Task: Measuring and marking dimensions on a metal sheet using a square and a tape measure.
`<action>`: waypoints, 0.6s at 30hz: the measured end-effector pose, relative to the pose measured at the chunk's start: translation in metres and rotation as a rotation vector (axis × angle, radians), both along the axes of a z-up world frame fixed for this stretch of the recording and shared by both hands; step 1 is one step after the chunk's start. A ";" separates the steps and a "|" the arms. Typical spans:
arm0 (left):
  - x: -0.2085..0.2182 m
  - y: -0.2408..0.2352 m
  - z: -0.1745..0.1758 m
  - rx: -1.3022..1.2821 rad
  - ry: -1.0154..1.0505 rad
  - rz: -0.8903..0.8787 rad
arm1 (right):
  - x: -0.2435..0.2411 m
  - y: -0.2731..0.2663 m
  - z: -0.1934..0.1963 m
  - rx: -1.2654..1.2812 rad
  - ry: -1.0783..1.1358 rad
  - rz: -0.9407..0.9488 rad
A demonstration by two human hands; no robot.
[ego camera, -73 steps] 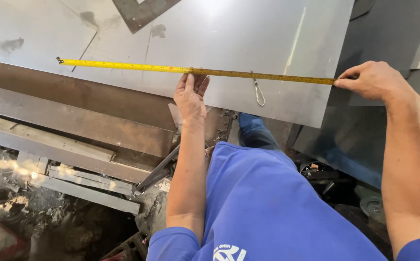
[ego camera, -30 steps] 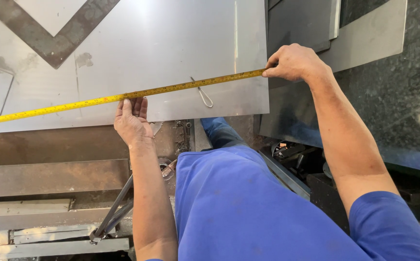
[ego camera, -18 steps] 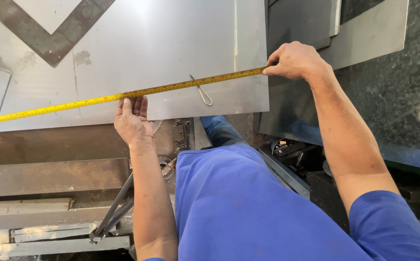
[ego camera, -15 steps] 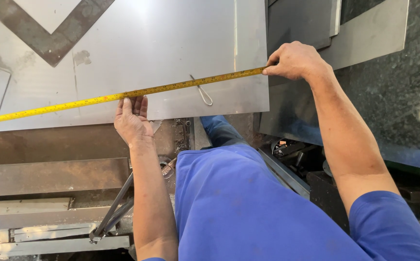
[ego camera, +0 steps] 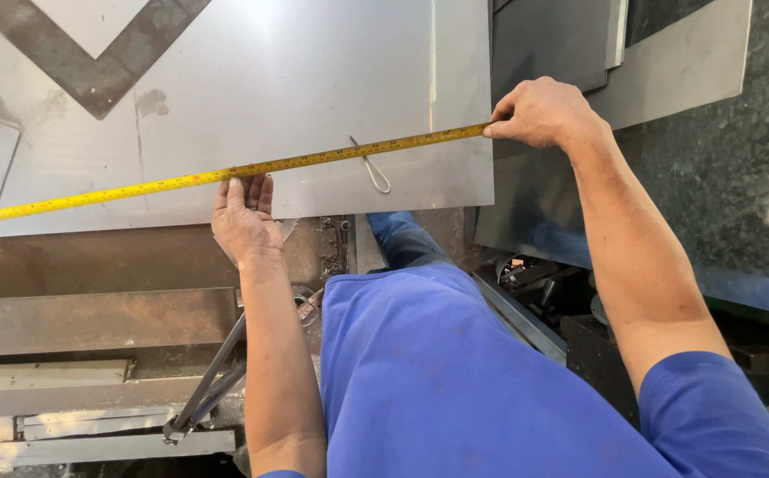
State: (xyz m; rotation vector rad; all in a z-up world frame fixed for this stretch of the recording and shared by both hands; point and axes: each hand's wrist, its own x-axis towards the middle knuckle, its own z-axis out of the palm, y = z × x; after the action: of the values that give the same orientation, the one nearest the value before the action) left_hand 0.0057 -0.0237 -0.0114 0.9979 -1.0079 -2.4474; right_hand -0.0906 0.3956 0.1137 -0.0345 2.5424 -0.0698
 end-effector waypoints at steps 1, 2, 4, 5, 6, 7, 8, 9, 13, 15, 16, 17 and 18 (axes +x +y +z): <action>0.000 0.000 -0.002 -0.001 0.005 -0.004 | 0.000 0.000 0.001 -0.009 0.000 -0.009; 0.000 -0.001 -0.003 -0.002 0.011 -0.007 | 0.000 -0.001 0.003 -0.018 0.000 -0.018; 0.001 0.000 -0.004 0.001 0.013 -0.008 | 0.000 -0.001 0.004 -0.011 -0.007 -0.018; 0.001 0.000 -0.004 0.003 0.017 -0.008 | 0.000 -0.002 0.004 -0.005 -0.014 -0.018; 0.001 0.000 -0.003 0.003 0.017 -0.008 | 0.000 -0.002 0.004 -0.005 -0.014 -0.017; 0.001 0.001 -0.002 0.003 0.015 -0.007 | 0.000 -0.002 0.003 0.002 -0.021 -0.033; 0.001 0.001 -0.001 0.003 0.013 -0.007 | 0.000 -0.003 0.002 0.008 -0.029 -0.049; 0.001 0.001 -0.001 0.002 0.013 -0.007 | 0.000 -0.002 0.001 0.007 -0.029 -0.049; 0.001 0.000 -0.002 0.009 0.013 -0.004 | 0.000 0.000 0.000 -0.009 -0.008 -0.017; 0.001 0.000 -0.002 0.010 0.012 -0.004 | 0.000 0.000 0.000 -0.010 -0.009 -0.010; 0.001 0.000 -0.001 0.010 0.010 -0.005 | 0.001 -0.001 0.002 -0.012 -0.013 -0.013; 0.001 0.001 -0.001 0.010 0.008 -0.006 | 0.001 -0.001 0.003 -0.013 -0.018 -0.016; 0.001 0.000 -0.001 0.010 0.007 -0.007 | 0.001 0.000 0.002 -0.013 -0.018 -0.016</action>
State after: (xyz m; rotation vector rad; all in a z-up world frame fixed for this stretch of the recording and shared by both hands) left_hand 0.0072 -0.0233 -0.0126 0.9894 -0.9992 -2.4619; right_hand -0.0897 0.3953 0.1159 -0.0185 2.5243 -0.0932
